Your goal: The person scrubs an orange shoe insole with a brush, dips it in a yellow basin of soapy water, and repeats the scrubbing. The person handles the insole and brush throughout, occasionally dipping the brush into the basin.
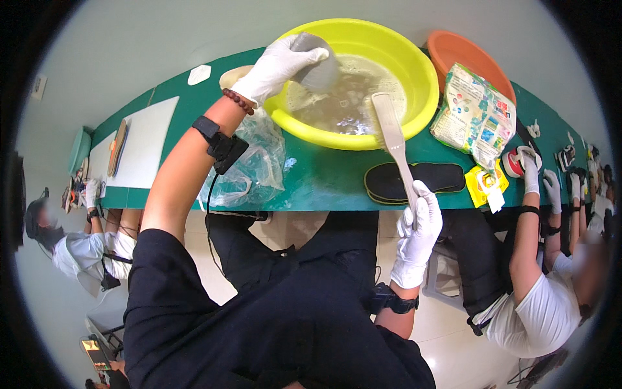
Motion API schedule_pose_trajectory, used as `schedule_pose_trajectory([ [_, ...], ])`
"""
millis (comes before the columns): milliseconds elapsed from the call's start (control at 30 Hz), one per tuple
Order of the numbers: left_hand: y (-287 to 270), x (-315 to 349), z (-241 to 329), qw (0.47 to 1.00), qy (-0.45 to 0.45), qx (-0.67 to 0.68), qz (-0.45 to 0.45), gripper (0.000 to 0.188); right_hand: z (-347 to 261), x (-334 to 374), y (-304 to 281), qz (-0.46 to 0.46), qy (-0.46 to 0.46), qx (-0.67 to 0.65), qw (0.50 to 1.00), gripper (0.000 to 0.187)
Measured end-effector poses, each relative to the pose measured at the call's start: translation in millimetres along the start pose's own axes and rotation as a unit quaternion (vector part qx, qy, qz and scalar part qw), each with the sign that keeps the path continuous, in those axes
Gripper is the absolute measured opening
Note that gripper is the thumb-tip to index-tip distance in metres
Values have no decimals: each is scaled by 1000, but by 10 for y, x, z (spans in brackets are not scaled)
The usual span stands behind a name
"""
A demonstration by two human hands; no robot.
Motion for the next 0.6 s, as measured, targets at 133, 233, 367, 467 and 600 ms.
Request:
schedule_pose_trajectory([
  [133,-196,187,24,996,-5,71,45,47,-4,18,38,10,-9,10,1000,33],
  [233,-316,436,83,964,-66,256,39,48,-12,35,34,30,-17,35,999,33],
  [367,-356,742,272,885,-119,437,105,57,-18,62,101,-39,4,-21,999,41],
  [467,-393,849,237,857,-95,504,51,64,3,102,211,-103,49,-41,993,47],
  [600,-445,1060,140,780,-89,618,-31,66,144,126,341,-159,96,16,982,48],
])
Point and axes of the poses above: each hand's wrist, its own x-axis away from the middle knuckle, its own y-axis out of the palm, z = x × y, the point moved 5 cm from there along -x, towards the middle knuckle
